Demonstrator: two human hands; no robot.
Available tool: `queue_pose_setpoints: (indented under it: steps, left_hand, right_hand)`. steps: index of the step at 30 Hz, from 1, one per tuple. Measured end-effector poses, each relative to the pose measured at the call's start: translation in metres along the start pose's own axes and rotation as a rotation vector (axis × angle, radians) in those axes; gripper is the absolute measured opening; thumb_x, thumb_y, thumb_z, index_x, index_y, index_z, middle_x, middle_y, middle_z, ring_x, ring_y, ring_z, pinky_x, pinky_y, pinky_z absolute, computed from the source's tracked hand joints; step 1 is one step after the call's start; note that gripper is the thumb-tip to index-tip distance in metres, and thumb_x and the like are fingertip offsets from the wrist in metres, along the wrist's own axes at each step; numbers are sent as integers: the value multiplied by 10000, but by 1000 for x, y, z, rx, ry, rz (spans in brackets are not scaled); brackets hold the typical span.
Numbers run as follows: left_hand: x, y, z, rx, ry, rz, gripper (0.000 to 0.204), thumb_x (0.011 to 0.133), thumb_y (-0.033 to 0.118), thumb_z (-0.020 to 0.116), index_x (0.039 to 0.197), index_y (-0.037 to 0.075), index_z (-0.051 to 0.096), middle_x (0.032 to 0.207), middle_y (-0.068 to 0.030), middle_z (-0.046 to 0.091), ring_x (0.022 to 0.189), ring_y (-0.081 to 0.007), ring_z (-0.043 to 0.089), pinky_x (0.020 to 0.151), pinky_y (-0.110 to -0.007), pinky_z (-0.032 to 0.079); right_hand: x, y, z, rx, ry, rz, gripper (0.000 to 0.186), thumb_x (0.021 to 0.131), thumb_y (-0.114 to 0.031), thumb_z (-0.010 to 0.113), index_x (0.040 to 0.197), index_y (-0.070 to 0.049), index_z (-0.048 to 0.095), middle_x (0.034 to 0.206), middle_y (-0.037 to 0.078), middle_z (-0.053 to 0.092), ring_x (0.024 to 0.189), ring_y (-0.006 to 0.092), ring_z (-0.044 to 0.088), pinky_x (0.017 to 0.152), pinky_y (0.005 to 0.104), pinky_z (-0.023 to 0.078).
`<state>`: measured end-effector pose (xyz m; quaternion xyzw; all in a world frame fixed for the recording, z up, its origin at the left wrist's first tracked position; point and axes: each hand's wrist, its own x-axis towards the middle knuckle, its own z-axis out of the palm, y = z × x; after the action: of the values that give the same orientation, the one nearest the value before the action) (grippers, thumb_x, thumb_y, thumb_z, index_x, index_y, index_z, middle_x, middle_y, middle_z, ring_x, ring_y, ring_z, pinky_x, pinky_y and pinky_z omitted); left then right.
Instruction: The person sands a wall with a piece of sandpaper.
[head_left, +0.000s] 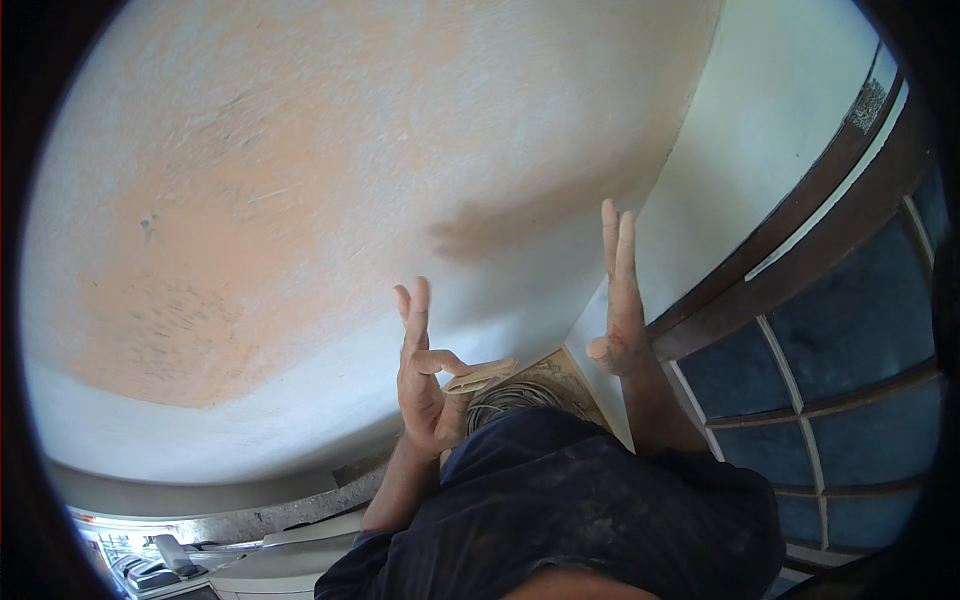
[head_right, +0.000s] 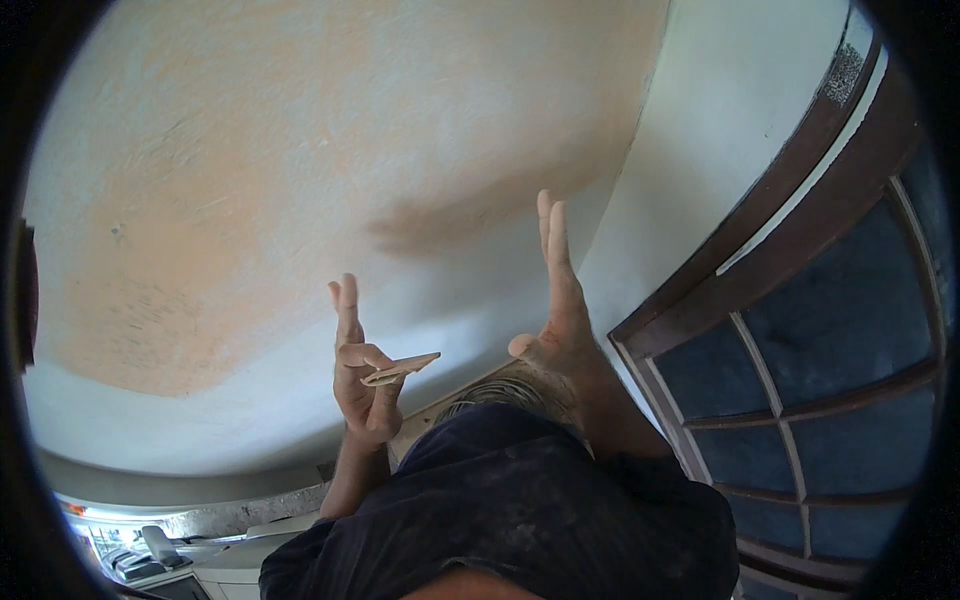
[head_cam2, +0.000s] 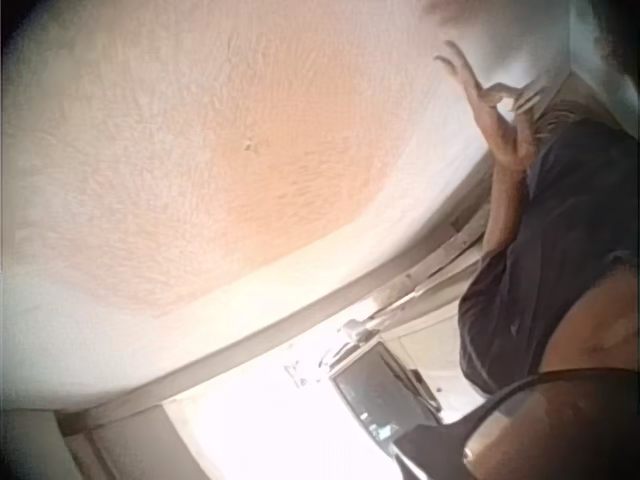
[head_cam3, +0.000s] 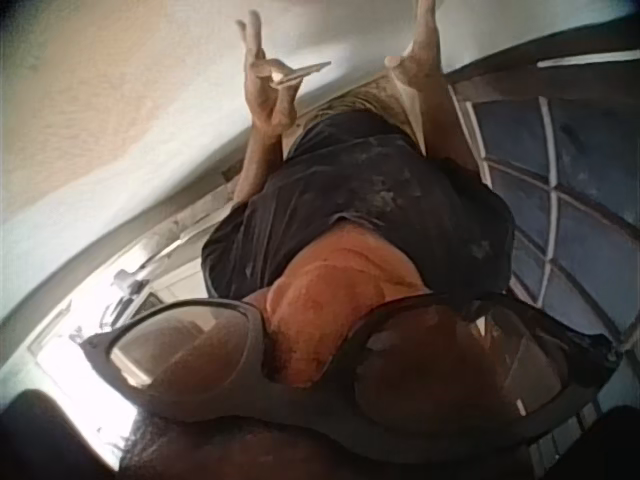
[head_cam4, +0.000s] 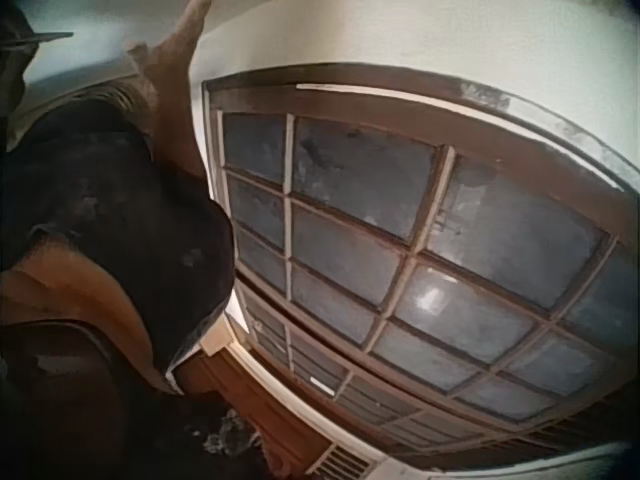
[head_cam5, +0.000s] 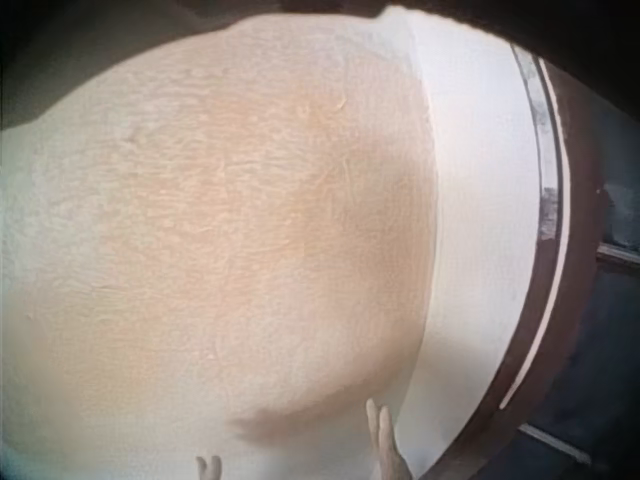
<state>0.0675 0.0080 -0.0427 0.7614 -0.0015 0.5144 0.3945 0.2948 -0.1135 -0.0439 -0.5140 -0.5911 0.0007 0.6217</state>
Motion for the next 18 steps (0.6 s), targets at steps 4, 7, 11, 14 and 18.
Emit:
queue_pose_setpoints:
  steps: [4, 7, 11, 14, 18]
  left_hand:
    - [7, -6, 26, 9, -29, -27, 60, 983, 63, 597, 971, 98, 551, 1678, -382, 86, 1586, -513, -74, 1215, -696, -101]
    - [13, -7, 43, 62, -58, -59, 89, 997, 118, 630, 972, 99, 547, 1687, -366, 72, 1574, -519, -121, 1213, -698, -94]
    - [10, -13, 59, 143, -18, -82, 135, 991, 162, 663, 966, 94, 550, 1695, -355, 52, 1577, -515, -125, 1219, -694, -80]
    - [2, -14, 70, 154, 100, -173, 137, 989, 168, 663, 956, 92, 554, 1704, -342, 24, 1581, -507, -132, 1223, -689, -77]
    - [-12, -9, 83, 204, 155, -186, 137, 974, 166, 673, 949, 88, 563, 1716, -320, 15, 1590, -491, -123, 1223, -693, -71]
  right_hand:
    - [10, 0, -24, 57, 51, -37, 1497, 783, -891, 621, 1594, 144, -96, 1658, 436, 16, 1587, 464, 88, 1263, 511, 184]
    - [8, 7, -39, 94, 34, -30, 1515, 778, -893, 626, 1583, 156, -113, 1660, 434, -2, 1590, 449, 75, 1263, 501, 186]
    - [10, 30, -60, 74, 44, -73, 1544, 750, -892, 660, 1589, 142, -122, 1675, 410, -13, 1597, 423, 49, 1271, 495, 161]
    - [13, 45, -71, 166, 85, -113, 1559, 728, -881, 698, 1601, 123, -115, 1684, 392, -8, 1599, 420, 35, 1278, 487, 144]
    - [20, 64, -78, 41, 158, -222, 1474, 767, -985, 459, 1625, 72, -106, 1678, 397, 47, 1598, 443, 52, 1278, 568, 19]
